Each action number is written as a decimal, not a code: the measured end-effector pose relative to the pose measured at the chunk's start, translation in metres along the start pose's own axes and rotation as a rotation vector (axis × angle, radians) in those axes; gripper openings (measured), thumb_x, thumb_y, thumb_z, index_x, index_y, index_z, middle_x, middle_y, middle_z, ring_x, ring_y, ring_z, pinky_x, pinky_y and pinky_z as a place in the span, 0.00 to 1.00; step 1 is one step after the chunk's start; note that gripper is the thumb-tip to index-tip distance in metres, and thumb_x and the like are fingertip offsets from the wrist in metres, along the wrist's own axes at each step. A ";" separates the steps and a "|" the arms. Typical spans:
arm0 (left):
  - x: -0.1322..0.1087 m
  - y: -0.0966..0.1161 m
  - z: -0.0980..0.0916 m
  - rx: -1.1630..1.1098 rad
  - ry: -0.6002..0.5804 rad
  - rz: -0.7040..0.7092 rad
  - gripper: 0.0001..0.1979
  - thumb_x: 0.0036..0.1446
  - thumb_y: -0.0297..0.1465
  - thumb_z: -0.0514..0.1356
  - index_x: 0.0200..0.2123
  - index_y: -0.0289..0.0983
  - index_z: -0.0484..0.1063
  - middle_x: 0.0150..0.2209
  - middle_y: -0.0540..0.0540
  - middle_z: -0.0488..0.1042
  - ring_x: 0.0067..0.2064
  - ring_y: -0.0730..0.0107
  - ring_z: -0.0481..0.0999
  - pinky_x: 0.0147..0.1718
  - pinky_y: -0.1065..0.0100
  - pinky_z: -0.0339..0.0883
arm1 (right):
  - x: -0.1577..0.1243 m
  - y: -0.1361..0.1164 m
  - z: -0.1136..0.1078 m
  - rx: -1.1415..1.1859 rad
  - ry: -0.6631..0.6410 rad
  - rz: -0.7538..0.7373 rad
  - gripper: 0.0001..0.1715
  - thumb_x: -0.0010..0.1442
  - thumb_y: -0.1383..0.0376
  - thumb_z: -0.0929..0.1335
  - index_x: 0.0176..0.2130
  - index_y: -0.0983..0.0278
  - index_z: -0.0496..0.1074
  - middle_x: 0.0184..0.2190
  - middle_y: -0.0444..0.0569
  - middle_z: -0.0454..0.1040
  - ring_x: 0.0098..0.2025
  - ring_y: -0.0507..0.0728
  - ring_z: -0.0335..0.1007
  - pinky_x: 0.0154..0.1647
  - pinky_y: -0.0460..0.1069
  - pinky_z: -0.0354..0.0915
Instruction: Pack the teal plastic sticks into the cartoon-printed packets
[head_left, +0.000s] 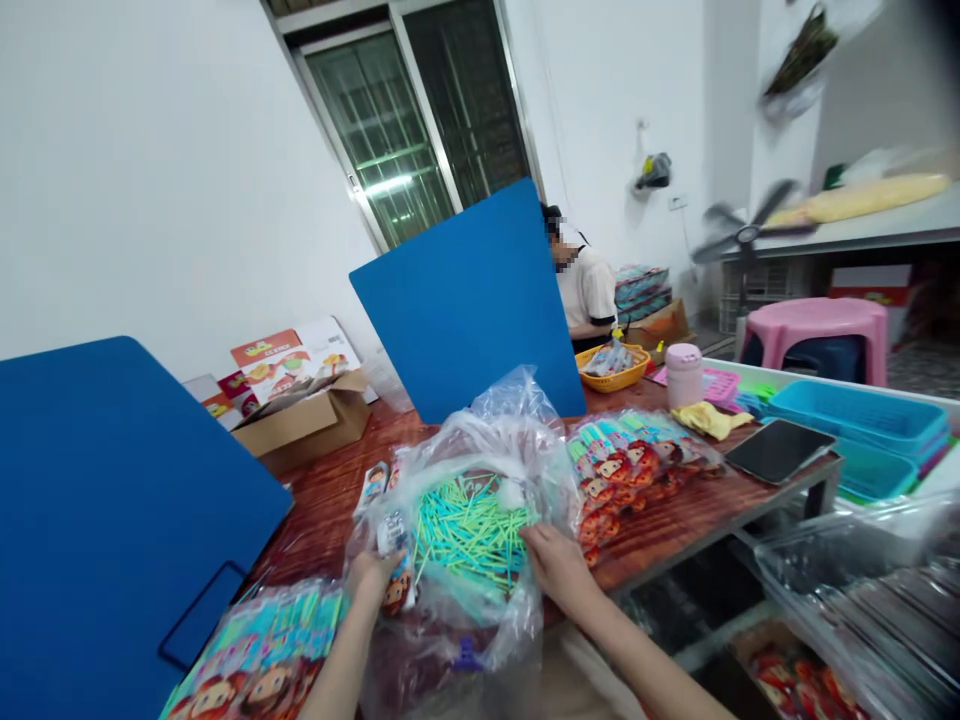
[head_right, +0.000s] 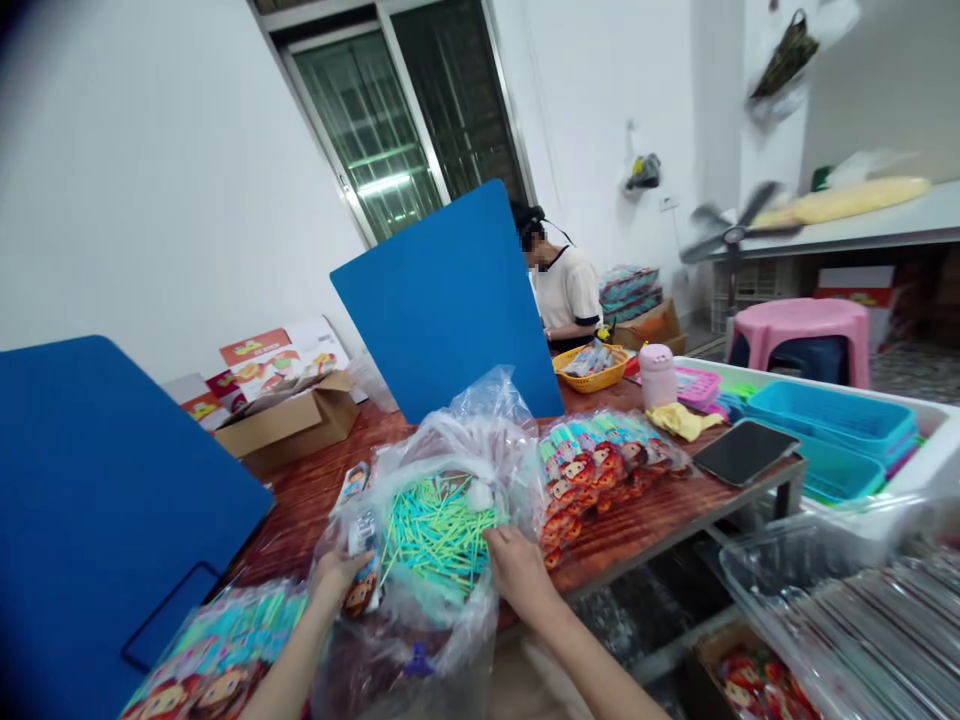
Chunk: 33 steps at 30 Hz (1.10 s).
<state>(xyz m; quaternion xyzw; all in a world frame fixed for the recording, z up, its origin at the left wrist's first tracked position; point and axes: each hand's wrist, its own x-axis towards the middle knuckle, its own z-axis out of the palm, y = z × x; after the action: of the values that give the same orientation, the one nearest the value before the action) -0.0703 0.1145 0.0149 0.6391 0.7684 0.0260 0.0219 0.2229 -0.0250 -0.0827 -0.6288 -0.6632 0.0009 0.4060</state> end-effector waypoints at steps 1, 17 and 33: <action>0.002 -0.002 0.001 -0.021 -0.007 -0.012 0.17 0.54 0.45 0.57 0.23 0.40 0.72 0.31 0.39 0.81 0.39 0.50 0.82 0.35 0.62 0.73 | 0.000 0.000 0.000 0.001 -0.003 0.002 0.19 0.65 0.73 0.60 0.46 0.61 0.76 0.39 0.51 0.80 0.43 0.58 0.78 0.43 0.48 0.69; -0.004 -0.009 -0.006 -0.079 0.140 0.033 0.20 0.64 0.30 0.47 0.37 0.33 0.80 0.40 0.30 0.81 0.45 0.46 0.81 0.41 0.59 0.69 | -0.001 0.003 0.006 0.063 -0.033 0.022 0.20 0.67 0.72 0.58 0.47 0.60 0.76 0.41 0.52 0.80 0.45 0.59 0.78 0.45 0.50 0.71; -0.094 0.015 -0.021 -0.960 0.352 0.252 0.14 0.58 0.43 0.54 0.28 0.40 0.69 0.21 0.49 0.70 0.24 0.63 0.70 0.27 0.67 0.61 | -0.014 0.002 -0.009 0.270 0.283 0.017 0.14 0.66 0.59 0.65 0.48 0.60 0.75 0.43 0.52 0.81 0.44 0.60 0.79 0.48 0.53 0.73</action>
<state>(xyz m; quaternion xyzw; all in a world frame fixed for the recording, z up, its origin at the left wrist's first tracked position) -0.0402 0.0244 0.0374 0.6305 0.5791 0.4845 0.1797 0.2280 -0.0412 -0.0855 -0.5682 -0.5879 0.0049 0.5758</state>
